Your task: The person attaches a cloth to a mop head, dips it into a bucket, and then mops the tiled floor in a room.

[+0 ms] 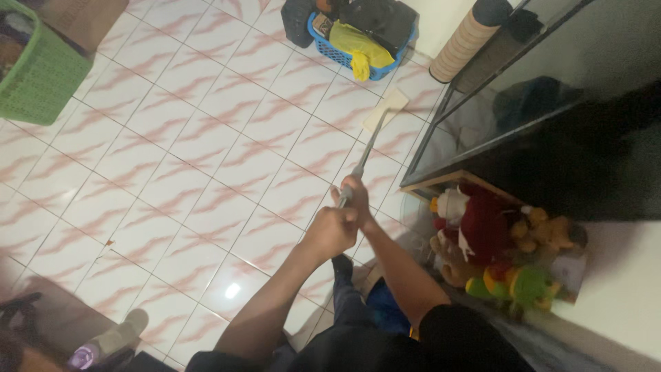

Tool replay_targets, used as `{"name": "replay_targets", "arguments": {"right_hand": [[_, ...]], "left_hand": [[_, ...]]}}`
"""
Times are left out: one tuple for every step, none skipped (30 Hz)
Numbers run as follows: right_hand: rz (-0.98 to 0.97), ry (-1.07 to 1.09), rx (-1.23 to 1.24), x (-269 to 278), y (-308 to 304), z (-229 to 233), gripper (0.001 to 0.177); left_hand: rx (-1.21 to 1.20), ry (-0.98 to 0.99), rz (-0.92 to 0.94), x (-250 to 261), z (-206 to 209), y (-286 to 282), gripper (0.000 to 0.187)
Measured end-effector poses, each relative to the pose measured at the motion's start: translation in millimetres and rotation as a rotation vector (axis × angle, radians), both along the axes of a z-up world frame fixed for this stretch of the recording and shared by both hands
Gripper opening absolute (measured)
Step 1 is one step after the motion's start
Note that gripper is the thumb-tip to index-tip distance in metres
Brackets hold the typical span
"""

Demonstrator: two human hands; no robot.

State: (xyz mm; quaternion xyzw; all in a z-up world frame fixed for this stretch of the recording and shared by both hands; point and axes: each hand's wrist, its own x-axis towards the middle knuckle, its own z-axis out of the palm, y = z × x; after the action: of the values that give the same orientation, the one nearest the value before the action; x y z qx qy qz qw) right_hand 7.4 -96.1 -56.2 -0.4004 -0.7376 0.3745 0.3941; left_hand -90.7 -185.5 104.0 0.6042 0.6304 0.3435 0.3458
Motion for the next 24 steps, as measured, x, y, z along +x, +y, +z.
{"name": "replay_targets", "arguments": {"right_hand": [[-0.061, -0.017, -0.042, -8, -28, 7, 0.032], [-0.123, -0.032, -0.083, -18, -56, 13, 0.033], [-0.128, -0.029, -0.073, -28, -84, 18, 0.033], [-0.155, -0.011, -0.098, -37, -114, 21, 0.033], [-0.183, 0.007, -0.122, -45, -145, 23, 0.033], [-0.185, 0.011, -0.115, -52, -174, 25, 0.033], [-0.103, 0.341, -0.364, -61, -200, 28, 0.027], [-0.019, 0.672, -0.615, -68, -223, 31, 0.025], [-0.022, 0.678, -0.61, -72, -245, 38, 0.025], [-0.005, 0.811, -0.737, -72, -270, 48, 0.025], [0.014, 0.945, -0.863, -73, -291, 59, 0.025], [0.013, 0.944, -0.857, -78, -306, 68, 0.025], [-0.089, 0.621, -0.532, -87, -317, 76, 0.028], [-0.186, 0.295, -0.209, -93, -323, 81, 0.034], [-0.187, 0.294, -0.204, -94, -329, 85, 0.034], [-0.072, 0.569, -0.542, -92, -336, 88, 0.029], [0.043, 0.838, -0.885, -90, -339, 89, 0.024], [0.041, 0.834, -0.883, -85, -338, 89, 0.024], [0.03, 0.518, -0.567, -79, -334, 88, 0.028], [0.016, 0.204, -0.252, -72, -328, 86, 0.033], [0.016, 0.2, -0.252, -65, -320, 83, 0.033], [0.039, 0.23, -0.258, -61, -307, 78, 0.031], [0.062, 0.26, -0.263, -56, -292, 72, 0.03], [0.065, 0.258, -0.262, -50, -275, 66, 0.03]], "left_hand": [[0.009, 0.002, -0.003, -8, 16, -23, 0.008], [-0.034, 0.008, -0.033, -17, 34, -47, 0.012], [-0.078, 0.015, -0.062, -27, 51, -71, 0.017], [-0.07, 0.017, -0.067, -36, 67, -96, 0.017], [-0.095, -0.009, -0.084, -45, 83, -121, 0.015], [-0.122, -0.034, -0.099, -51, 97, -145, 0.013], [-0.114, -0.03, -0.101, -56, 109, -168, 0.013], [-0.13, -0.089, -0.088, -62, 120, -192, 0.024], [-0.145, -0.148, -0.074, -67, 128, -214, 0.035], [-0.145, -0.147, -0.081, -72, 135, -234, 0.035], [0.089, -0.348, -0.084, -77, 141, -254, 0.029], [0.329, -0.551, -0.087, -79, 143, -270, 0.024], [0.332, -0.554, -0.091, -76, 143, -284, 0.024], [0.538, -0.479, -0.034, -70, 142, -300, 0.026], [0.741, -0.399, 0.02, -67, 138, -311, 0.029], [0.744, -0.401, 0.02, -64, 129, -316, 0.029], [0.593, -0.421, 0.157, -59, 119, -319, 0.036], [0.433, -0.444, 0.285, -57, 108, -321, 0.045], [0.434, -0.449, 0.285, -56, 98, -320, 0.045], [0.461, -0.391, 0.228, -53, 91, -317, 0.045], [0.487, -0.334, 0.17, -50, 85, -310, 0.045], [0.488, -0.335, 0.173, -48, 81, -301, 0.045], [0.454, -0.348, 0.129, -46, 79, -289, 0.044], [0.42, -0.361, 0.083, -44, 78, -274, 0.044]]}}
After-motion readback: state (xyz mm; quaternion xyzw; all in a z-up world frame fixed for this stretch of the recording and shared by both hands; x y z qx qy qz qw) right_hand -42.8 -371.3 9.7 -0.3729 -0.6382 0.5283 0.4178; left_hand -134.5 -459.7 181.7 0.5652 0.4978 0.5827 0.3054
